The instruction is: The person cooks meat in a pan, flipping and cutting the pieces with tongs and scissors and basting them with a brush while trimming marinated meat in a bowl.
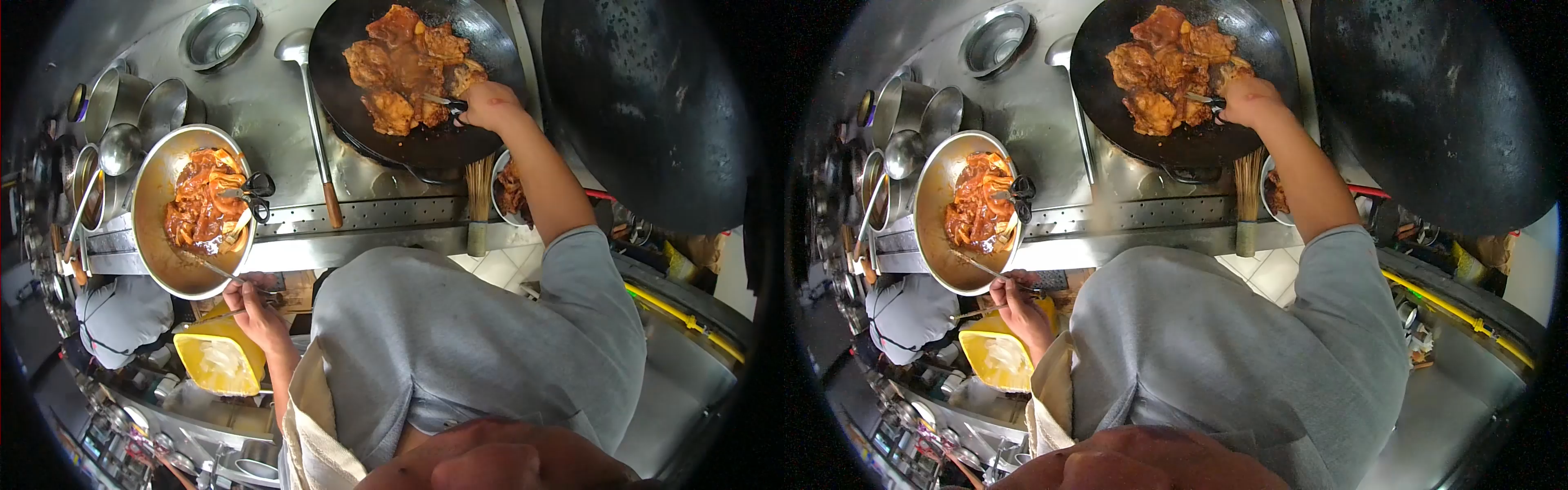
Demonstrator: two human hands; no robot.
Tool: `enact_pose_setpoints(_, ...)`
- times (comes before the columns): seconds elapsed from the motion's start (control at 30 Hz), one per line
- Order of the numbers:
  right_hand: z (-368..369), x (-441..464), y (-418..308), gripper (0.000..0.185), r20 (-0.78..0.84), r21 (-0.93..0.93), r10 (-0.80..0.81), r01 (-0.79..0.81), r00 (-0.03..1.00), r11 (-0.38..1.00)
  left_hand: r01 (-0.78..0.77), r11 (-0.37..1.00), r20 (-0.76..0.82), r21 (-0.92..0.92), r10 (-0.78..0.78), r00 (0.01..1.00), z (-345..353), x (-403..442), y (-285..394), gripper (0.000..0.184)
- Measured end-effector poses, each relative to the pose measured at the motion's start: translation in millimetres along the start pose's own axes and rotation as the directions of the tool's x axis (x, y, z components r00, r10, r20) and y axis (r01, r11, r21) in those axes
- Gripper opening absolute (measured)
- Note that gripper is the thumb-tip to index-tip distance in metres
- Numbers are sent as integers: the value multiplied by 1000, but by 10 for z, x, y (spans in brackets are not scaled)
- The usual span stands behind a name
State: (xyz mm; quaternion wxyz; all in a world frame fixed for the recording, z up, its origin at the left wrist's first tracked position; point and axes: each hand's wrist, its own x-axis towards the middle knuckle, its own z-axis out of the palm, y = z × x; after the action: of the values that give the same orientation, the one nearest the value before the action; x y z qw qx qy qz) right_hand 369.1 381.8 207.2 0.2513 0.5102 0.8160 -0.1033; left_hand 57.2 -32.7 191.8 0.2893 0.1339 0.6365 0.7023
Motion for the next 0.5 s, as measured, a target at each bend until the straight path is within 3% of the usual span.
enact_pose_setpoints(0.07,0,95,17,47,36,219,-22,13,999,976,-17,1000,0,5,17,1000,6,-10,-5,9)
enact_pose_setpoints(0.1,3,149,16,47,36,220,-25,16,999,975,-18,1000,-2,6,18,1000,13,-16,5,9)
enact_pose_setpoints(0.17,39,238,16,51,138,423,61,-114,989,899,-38,999,42,33,36,998,27,-35,24,9)
enact_pose_setpoints(0.27,185,393,38,52,45,324,38,-51,998,945,-34,999,37,42,32,999,9,-37,-46,6)
enact_pose_setpoints(0.4,67,365,75,50,125,333,7,-48,992,942,-19,998,31,64,17,999,66,-61,-21,6)
enact_pose_setpoints(0.5,136,415,182,49,-23,237,17,-11,1000,972,-27,998,54,49,24,998,60,-50,-53,6)
